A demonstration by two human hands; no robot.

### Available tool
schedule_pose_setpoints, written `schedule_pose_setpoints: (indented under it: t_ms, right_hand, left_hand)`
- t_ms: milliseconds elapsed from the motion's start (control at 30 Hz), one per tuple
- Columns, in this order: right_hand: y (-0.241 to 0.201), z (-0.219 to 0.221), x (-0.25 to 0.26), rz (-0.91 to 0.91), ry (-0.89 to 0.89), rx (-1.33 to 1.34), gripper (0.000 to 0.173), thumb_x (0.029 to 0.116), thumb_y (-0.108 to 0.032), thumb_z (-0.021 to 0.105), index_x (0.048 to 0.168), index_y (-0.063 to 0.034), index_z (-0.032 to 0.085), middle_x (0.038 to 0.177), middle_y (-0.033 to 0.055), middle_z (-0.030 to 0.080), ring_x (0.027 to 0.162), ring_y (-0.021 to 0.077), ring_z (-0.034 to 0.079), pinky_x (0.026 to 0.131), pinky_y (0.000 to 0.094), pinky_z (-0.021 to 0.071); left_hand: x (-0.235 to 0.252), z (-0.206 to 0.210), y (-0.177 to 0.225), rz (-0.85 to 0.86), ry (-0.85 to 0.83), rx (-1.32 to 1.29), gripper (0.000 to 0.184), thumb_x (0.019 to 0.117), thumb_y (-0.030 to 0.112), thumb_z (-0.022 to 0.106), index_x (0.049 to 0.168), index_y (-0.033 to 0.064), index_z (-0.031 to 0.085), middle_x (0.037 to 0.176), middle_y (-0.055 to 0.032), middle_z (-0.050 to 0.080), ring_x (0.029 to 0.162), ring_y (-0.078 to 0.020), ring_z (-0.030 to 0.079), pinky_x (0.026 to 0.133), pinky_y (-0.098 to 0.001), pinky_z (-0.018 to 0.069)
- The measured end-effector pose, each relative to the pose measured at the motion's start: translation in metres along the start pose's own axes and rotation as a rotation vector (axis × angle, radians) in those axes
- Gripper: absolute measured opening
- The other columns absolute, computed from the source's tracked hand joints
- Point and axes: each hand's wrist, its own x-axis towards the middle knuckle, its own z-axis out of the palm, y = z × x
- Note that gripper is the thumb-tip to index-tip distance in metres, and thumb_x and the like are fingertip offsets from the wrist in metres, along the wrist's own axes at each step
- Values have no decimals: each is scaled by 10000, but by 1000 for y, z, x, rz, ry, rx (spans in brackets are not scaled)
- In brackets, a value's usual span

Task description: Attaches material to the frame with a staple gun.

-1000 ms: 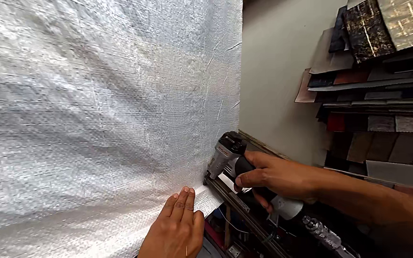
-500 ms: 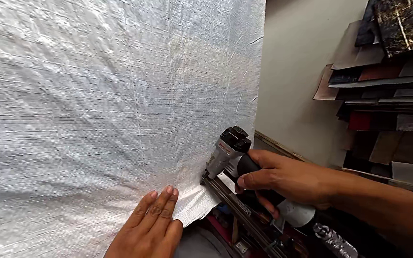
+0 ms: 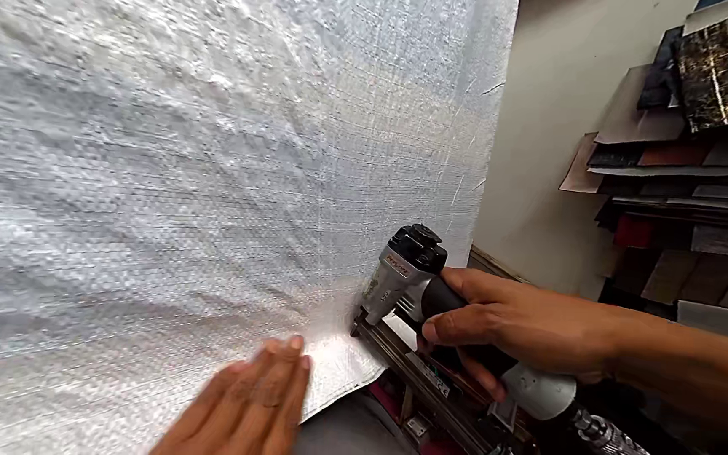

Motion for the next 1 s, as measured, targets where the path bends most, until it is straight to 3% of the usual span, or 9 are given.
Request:
schedule_pose_setpoints:
  t_ms: [167, 267, 400, 467, 600, 667, 733, 867, 1000]
  right_hand:
    - [-12, 22, -2, -4, 19, 30, 138, 1026, -167, 556, 1154, -119, 574, 987, 138, 728, 524, 221, 658, 512, 350, 607]
    - [-25, 34, -4, 8, 29, 1, 124, 1016, -172, 565, 1123, -111, 555, 952, 131, 708, 507, 207, 637, 501, 348, 600]
    - [-39, 54, -4, 23, 21, 27, 158, 1019, -176, 563, 1168, -122, 575, 969, 143, 722, 508, 212, 646, 501, 345, 600]
    - [-46, 65, -3, 41, 42, 8, 129, 1024, -178, 563, 1134, -111, 556, 918, 143, 714, 496, 212, 638, 493, 342, 595]
    - [-65, 83, -7, 42, 27, 18, 144, 1028, -171, 561, 1164, -125, 565, 1020, 140, 730, 514, 208, 651, 506, 338, 600]
    - [-75, 99, -5, 53, 28, 19, 148, 1024, -162, 560, 1166, -123, 550, 1009, 139, 721, 514, 207, 646, 505, 340, 597]
    - [-84, 107, -5, 53, 21, -12, 140, 1024, -171, 556, 1152, -116, 539, 969, 135, 705, 508, 204, 639, 505, 345, 602]
    - [-103, 128, -4, 36, 4, -11, 150, 1031, -172, 553, 1172, -124, 535, 1027, 128, 731, 513, 203, 652, 498, 337, 601]
    - [-112, 150, -8, 42, 32, -27, 151, 1017, -178, 558, 1156, -121, 543, 919, 141, 712, 497, 211, 636, 490, 347, 595]
  left_hand:
    - [-54, -47, -59, 64, -93, 29, 350, 1049, 17, 476, 1377, 1, 599, 1527, -194, 517, 1437, -404, 451, 1173, -585, 315]
    - [-53, -43, -64, 146, -71, -27, 294, 1049, 0, 446, 1261, -20, 649, 1513, -226, 518, 1452, -414, 426, 1194, -603, 287]
    - [-52, -26, -66, 165, 11, -108, 235, 1047, -1, 420, 1016, 13, 652, 1416, -167, 626, 1365, -311, 560, 1156, -483, 404]
    - [-51, -26, -66, 155, 26, -133, 246, 1058, 37, 403, 985, 27, 637, 1369, -154, 661, 1323, -289, 603, 1126, -458, 450]
    - [-46, -23, -64, 123, 104, -134, 288, 1076, 124, 406, 952, 43, 654, 1284, -128, 715, 1244, -257, 665, 1070, -421, 509]
    - [-48, -17, -62, 126, 147, -108, 298, 1055, 76, 384, 928, 38, 651, 1263, -132, 724, 1213, -262, 684, 1045, -413, 530]
    - [-52, -17, -65, 148, 166, -97, 287, 1051, 38, 368, 987, 49, 648, 1272, -124, 719, 1213, -264, 683, 1031, -409, 540]
    - [-95, -51, -91, 75, 75, -76, 369, 1065, 47, 419, 1389, 44, 594, 1414, -137, 633, 1256, -279, 649, 1032, -464, 521]
    - [-150, -103, -139, 12, -60, 10, 352, 1051, 15, 447, 1369, -2, 597, 1542, -205, 496, 1428, -440, 453, 1138, -610, 371]
